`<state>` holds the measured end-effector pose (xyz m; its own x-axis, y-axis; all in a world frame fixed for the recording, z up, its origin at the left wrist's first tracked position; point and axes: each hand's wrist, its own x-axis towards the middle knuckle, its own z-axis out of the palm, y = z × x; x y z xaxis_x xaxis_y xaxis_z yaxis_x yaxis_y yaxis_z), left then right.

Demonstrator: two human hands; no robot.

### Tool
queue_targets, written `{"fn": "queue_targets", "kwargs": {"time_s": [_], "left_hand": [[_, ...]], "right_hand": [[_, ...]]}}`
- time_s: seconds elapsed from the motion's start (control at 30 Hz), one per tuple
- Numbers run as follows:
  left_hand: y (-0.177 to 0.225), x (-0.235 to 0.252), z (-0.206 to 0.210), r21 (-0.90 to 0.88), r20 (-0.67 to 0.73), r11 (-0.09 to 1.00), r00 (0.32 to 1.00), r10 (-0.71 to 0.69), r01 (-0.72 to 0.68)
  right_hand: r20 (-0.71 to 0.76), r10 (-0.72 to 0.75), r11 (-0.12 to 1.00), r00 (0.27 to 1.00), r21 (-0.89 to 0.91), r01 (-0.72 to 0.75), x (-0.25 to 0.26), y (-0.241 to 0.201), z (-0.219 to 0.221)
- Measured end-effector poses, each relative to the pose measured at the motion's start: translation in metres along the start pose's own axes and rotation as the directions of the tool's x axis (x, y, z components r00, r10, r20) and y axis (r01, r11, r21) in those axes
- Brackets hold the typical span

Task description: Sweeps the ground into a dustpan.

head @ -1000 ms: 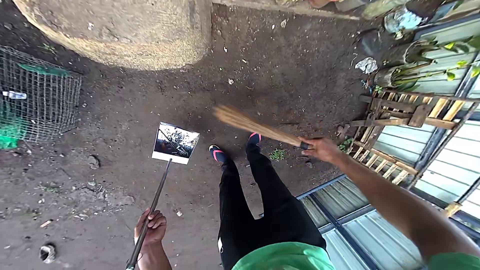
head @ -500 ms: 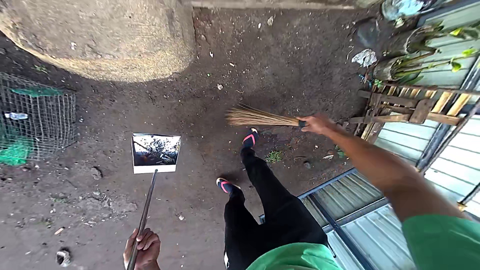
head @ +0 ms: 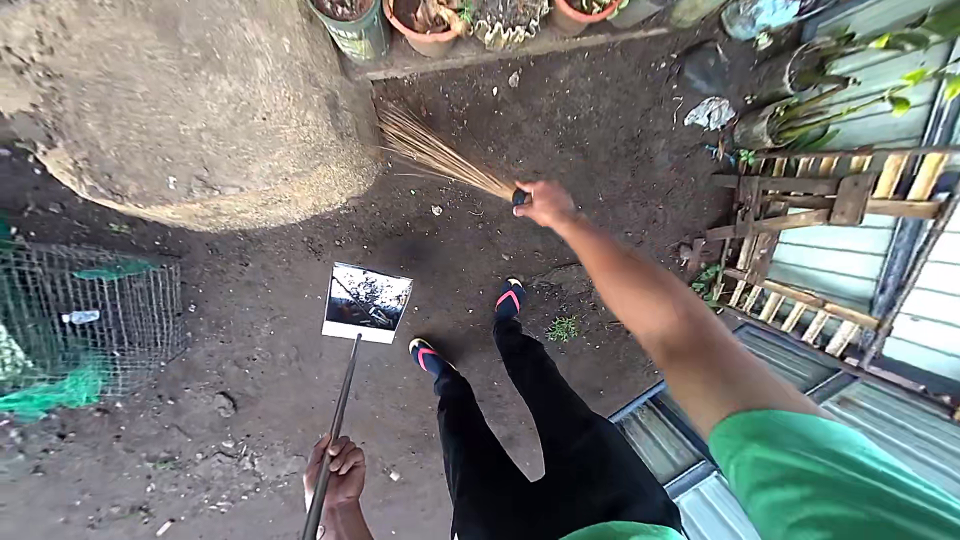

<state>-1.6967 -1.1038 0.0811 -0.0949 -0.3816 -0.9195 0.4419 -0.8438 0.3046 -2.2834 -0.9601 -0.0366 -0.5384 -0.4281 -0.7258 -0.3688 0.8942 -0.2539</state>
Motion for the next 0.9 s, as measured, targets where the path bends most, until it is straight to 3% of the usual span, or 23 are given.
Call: {"fn": "queue_targets", "kwargs": {"time_s": [0.13, 0.23, 0.33, 0.4, 0.5, 0.6, 0.67, 0.77, 0.9], "left_hand": [[-0.004, 0.014, 0.04, 0.174, -0.057, 0.985, 0.998, -0.005, 0.015], [-0.009, 0.036, 0.069, 0.328, -0.097, 0.942, 0.994, -0.04, 0.07], [-0.003, 0.06, 0.085, 0.433, -0.1, 0.891, 0.99, -0.1, 0.133], [0.006, 0.068, 0.089, 0.473, -0.132, 0.862, 0.982, -0.133, 0.18], [0.015, 0.082, 0.094, 0.56, -0.152, 0.799, 0.975, -0.16, 0.218], [0.021, 0.085, 0.098, 0.629, -0.151, 0.741, 0.972, -0.18, 0.235], [0.027, 0.085, 0.098, 0.659, -0.152, 0.714, 0.971, -0.184, 0.239], [0.033, 0.085, 0.092, 0.709, -0.149, 0.668, 0.973, -0.174, 0.228], [0.044, 0.084, 0.084, 0.744, -0.154, 0.63, 0.975, -0.162, 0.223]], "right_hand": [[0.064, 0.169, 0.986, 0.984, -0.014, -0.168, -0.064, 0.065, 0.047], [0.011, 0.229, 0.973, 0.973, 0.023, -0.23, -0.14, 0.112, 0.025], [-0.045, 0.27, 0.963, 0.962, 0.03, -0.268, -0.172, 0.092, -0.009], [-0.081, 0.219, 0.975, 0.972, -0.008, -0.221, -0.148, 0.058, -0.024], [-0.165, 0.112, 0.991, 0.98, -0.053, -0.122, -0.066, -0.004, -0.019], [-0.155, 0.127, 0.988, 0.98, -0.073, -0.139, 0.012, -0.064, -0.005], [-0.12, 0.184, 0.977, 0.976, -0.086, -0.195, 0.032, -0.084, 0.007], [-0.095, 0.213, 0.966, 0.972, -0.13, -0.224, -0.017, -0.056, 0.034], [-0.023, 0.31, 0.933, 0.95, -0.182, -0.309, -0.143, 0.002, 0.054]]}}
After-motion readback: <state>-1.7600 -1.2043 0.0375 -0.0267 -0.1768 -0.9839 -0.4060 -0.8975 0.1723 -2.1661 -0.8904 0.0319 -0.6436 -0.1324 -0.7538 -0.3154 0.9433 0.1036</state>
